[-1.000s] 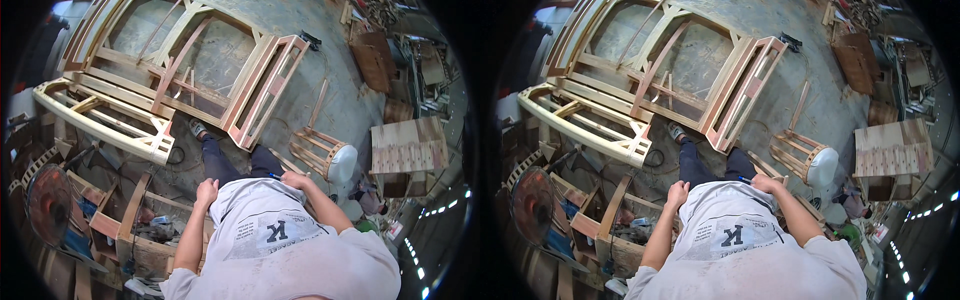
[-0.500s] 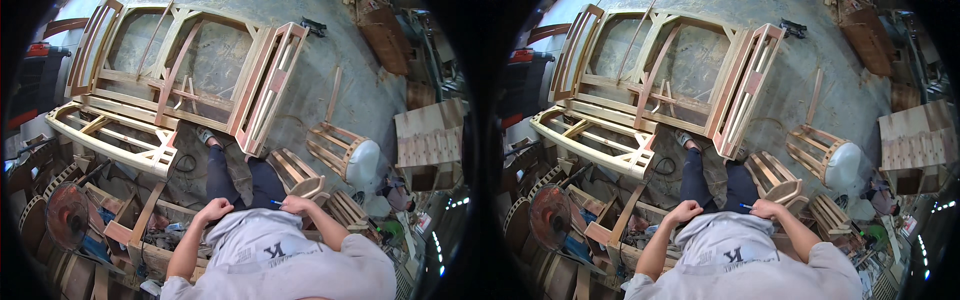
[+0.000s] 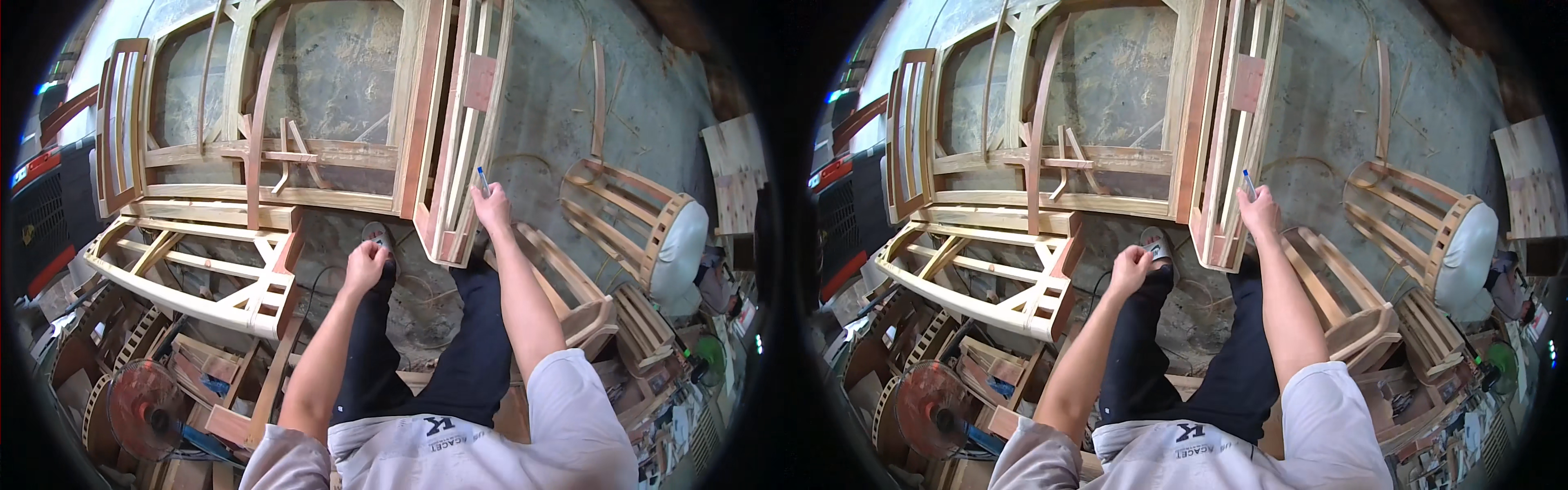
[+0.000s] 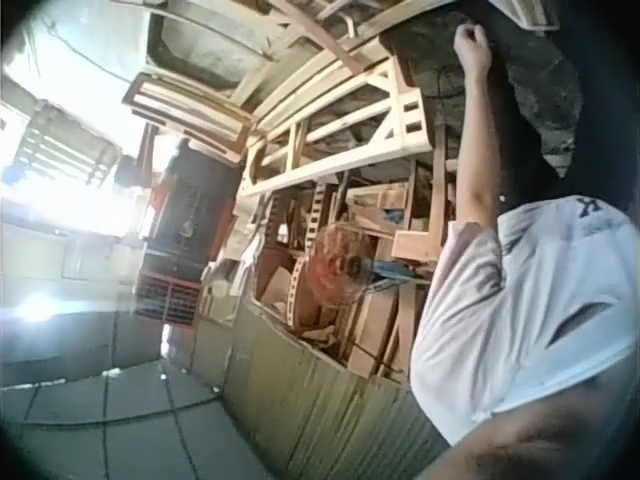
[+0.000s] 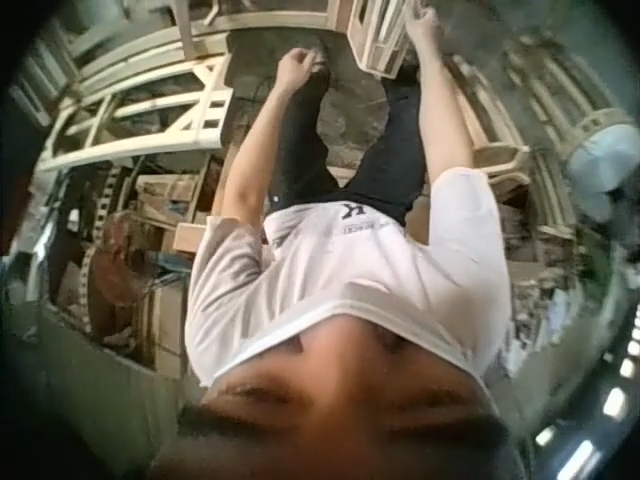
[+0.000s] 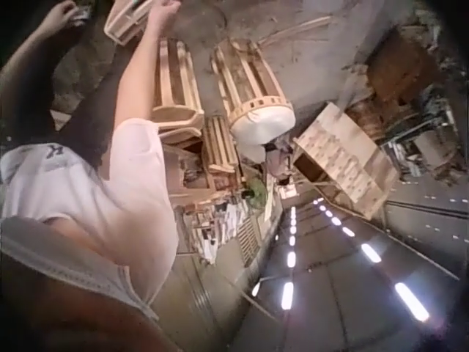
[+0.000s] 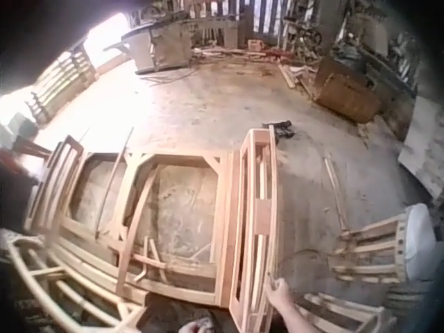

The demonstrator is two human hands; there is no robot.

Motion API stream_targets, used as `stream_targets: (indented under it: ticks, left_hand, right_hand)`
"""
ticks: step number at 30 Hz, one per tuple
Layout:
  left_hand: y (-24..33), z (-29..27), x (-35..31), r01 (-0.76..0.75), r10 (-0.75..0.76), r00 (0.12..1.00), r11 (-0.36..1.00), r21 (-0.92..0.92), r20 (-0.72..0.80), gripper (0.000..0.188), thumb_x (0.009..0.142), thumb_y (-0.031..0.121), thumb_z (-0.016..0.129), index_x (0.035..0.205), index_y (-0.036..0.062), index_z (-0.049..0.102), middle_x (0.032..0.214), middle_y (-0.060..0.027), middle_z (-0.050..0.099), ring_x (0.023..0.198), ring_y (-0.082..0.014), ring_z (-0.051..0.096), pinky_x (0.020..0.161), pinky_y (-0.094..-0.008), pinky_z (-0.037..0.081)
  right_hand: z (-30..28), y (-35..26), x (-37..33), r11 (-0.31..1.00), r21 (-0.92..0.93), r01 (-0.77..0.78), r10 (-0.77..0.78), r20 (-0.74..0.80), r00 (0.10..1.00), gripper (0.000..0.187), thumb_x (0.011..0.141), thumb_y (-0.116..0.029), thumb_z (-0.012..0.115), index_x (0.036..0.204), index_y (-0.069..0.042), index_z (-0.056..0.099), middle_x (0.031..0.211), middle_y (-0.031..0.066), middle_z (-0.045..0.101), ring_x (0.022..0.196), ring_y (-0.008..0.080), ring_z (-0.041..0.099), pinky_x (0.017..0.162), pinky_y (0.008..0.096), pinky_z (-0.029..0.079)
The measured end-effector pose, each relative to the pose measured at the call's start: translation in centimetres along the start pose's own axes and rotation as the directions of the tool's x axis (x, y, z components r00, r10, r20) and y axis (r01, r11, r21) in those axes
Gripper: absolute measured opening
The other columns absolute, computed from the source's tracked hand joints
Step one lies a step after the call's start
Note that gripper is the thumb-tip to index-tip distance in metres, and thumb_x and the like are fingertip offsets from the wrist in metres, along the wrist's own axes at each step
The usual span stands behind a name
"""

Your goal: Assembling and marking wooden pieces for furniture frames in a woodworking shop.

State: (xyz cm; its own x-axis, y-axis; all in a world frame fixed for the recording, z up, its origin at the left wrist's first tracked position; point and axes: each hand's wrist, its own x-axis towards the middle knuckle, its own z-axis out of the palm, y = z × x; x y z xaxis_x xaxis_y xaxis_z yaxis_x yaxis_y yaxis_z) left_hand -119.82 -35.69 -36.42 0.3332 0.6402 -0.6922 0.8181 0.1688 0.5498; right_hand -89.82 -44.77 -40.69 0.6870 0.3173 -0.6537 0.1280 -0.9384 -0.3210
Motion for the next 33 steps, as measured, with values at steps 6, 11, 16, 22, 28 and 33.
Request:
stream_targets:
  ticks: [6, 11, 16, 22, 28, 33]
  left_hand:
    - [-2.6, 2.0, 8.3, 0.001, -0.002, 1.0, 0.999, 0.039, 0.024, 0.026, 0.085, 0.024, 0.065, 0.084, -0.0014, 0.066, 0.072, -0.0124, 0.067, 0.068, -0.02, 0.064, 0.065, -0.0336, 0.051]
    - [-3.3, 5.8, 14.8, 0.027, -0.031, 0.998, 0.997, 0.078, 0.05, 0.027, 0.085, 0.025, 0.063, 0.085, -0.0023, 0.067, 0.075, -0.0164, 0.068, 0.073, -0.0282, 0.068, 0.068, -0.0378, 0.052]
    - [-3.7, 10.9, 20.3, -0.024, 0.023, 1.0, 0.995, 0.1, 0.016, 0.026, 0.083, 0.026, 0.065, 0.089, 0.0005, 0.067, 0.084, -0.0181, 0.069, 0.082, -0.0324, 0.068, 0.076, -0.0395, 0.053]
    - [-4.4, 14.2, 25.4, -0.018, 0.03, 0.996, 0.989, 0.149, -0.079, 0.03, 0.082, 0.028, 0.063, 0.101, 0.0036, 0.063, 0.092, -0.0174, 0.069, 0.091, -0.0333, 0.066, 0.081, -0.0429, 0.052]
    - [-5.9, 19.3, 27.5, -0.065, 0.088, 0.983, 0.987, 0.144, -0.161, 0.045, 0.079, 0.026, 0.067, 0.114, 0.0002, 0.056, 0.111, -0.0235, 0.061, 0.106, -0.0362, 0.059, 0.091, -0.0428, 0.048]
    - [-7.7, 23.1, 27.8, -0.168, 0.236, 0.869, 0.967, 0.189, -0.436, 0.046, 0.079, 0.026, 0.072, 0.114, 0.0032, 0.052, 0.106, -0.019, 0.056, 0.103, -0.0377, 0.054, 0.089, -0.0458, 0.045]
  right_hand:
    - [4.9, 2.2, 2.4, 0.976, -0.106, 0.189, -0.215, -0.356, 0.909, 0.038, 0.084, -0.038, 0.062, 0.088, -0.001, 0.053, 0.092, 0.0204, 0.06, 0.082, 0.0433, 0.06, 0.075, 0.0529, 0.047]
    - [6.0, 2.6, 2.3, 0.953, -0.1, 0.284, -0.301, -0.38, 0.875, 0.035, 0.085, -0.035, 0.062, 0.083, -0.001, 0.053, 0.088, 0.0202, 0.06, 0.077, 0.0431, 0.06, 0.067, 0.0524, 0.047]
    - [4.2, 5.9, 3.8, 0.788, 0.551, 0.277, -0.123, -0.3, 0.946, 0.03, 0.09, -0.032, 0.063, 0.078, -0.005, 0.054, 0.063, 0.0029, 0.053, 0.061, 0.0136, 0.053, 0.055, 0.0347, 0.043]
    - [-3.4, 9.0, 12.2, 0.908, 0.275, 0.316, -0.134, -0.525, 0.841, 0.039, 0.085, -0.036, 0.068, 0.073, 0.0, 0.058, 0.063, 0.0097, 0.059, 0.062, 0.0152, 0.055, 0.061, 0.0353, 0.045]
    - [-1.1, 16.0, 25.3, 0.988, -0.042, 0.147, -0.142, -0.613, 0.777, 0.052, 0.081, -0.049, 0.066, 0.084, 0.003, 0.066, 0.078, 0.0229, 0.067, 0.081, 0.0409, 0.065, 0.073, 0.0447, 0.049]
    - [4.8, 18.7, 31.1, 0.984, -0.146, 0.099, -0.16, -0.494, 0.855, 0.05, 0.083, -0.045, 0.062, 0.087, 0.004, 0.066, 0.09, 0.0275, 0.066, 0.091, 0.044, 0.063, 0.078, 0.0472, 0.049]
